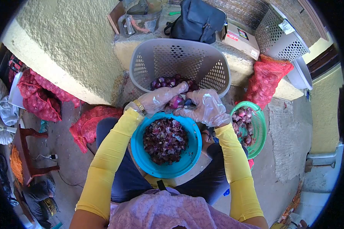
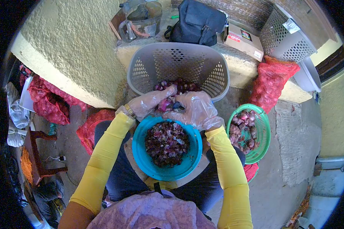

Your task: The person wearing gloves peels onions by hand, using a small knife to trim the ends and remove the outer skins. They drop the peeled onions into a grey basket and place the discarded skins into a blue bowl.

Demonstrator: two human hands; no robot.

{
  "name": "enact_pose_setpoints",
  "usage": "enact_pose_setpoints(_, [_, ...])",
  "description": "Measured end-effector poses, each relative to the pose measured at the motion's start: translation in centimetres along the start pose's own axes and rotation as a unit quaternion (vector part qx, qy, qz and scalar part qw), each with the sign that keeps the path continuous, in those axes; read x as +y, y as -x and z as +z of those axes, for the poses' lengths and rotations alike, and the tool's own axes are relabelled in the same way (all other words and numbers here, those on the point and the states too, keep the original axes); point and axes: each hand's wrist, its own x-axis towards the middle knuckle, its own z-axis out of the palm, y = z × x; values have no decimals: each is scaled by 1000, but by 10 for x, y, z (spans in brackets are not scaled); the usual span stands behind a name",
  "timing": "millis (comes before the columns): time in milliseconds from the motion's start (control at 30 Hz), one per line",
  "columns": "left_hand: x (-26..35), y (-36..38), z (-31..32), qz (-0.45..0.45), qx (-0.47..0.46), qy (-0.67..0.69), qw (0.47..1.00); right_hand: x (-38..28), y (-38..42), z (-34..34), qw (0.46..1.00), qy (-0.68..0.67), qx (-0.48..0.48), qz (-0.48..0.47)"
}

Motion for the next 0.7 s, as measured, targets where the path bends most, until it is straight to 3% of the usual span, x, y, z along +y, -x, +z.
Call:
enact_pose_setpoints(400, [2,4,3,-13,23,-8,1000,6,-1,7,999,49,4,-18])
enact_pose_setpoints(700, [3,6,-9,-8,-11,13,1000,8,1,7,999,2,49,-23])
